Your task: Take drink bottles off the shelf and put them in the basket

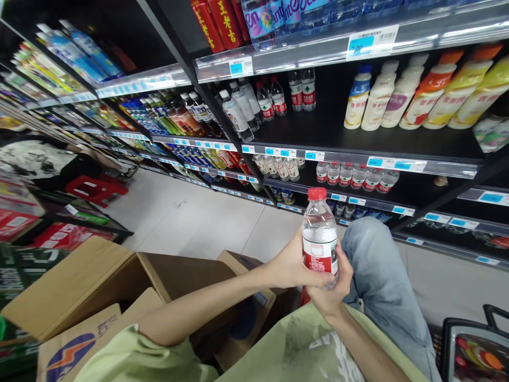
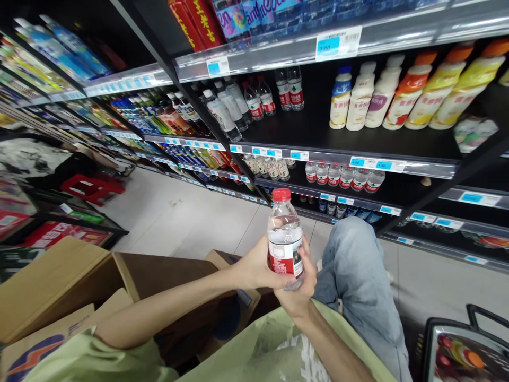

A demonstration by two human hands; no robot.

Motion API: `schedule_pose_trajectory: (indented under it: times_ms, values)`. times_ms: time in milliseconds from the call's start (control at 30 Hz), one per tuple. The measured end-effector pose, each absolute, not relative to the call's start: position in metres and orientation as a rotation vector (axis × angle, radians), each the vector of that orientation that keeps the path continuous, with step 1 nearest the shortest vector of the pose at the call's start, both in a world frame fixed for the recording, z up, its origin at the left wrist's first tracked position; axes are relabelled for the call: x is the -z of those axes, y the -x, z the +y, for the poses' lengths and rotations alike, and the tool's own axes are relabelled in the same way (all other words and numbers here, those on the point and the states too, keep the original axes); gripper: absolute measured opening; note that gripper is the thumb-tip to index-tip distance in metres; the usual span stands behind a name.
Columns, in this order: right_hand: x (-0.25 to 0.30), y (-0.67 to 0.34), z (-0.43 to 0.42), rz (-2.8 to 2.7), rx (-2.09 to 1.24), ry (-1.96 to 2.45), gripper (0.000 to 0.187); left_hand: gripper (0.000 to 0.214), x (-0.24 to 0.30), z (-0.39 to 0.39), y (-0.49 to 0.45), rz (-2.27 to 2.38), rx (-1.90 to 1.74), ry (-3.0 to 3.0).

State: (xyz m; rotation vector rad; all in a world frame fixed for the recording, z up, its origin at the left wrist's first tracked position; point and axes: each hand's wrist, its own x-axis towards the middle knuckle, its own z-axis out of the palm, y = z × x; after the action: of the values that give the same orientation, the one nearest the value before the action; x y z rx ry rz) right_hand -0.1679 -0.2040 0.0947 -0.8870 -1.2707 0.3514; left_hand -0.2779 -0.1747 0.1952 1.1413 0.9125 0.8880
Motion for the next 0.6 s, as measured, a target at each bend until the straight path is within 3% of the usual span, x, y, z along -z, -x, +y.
schedule_pose_trajectory:
  times_ms: [333,600]
  values:
    - [-0.091,0.17,-0.201,-1.33,-0.296,0.886,0.088,0.054,-0.204,-0.175,0.278,0.969,-0.964,-1.081]
    - [-0.094,0.17,-0.202,-1.326,-0.315,0.869,0.095,0.065,-0.192,-0.176,0.282,0.994,-0.987,-1.028]
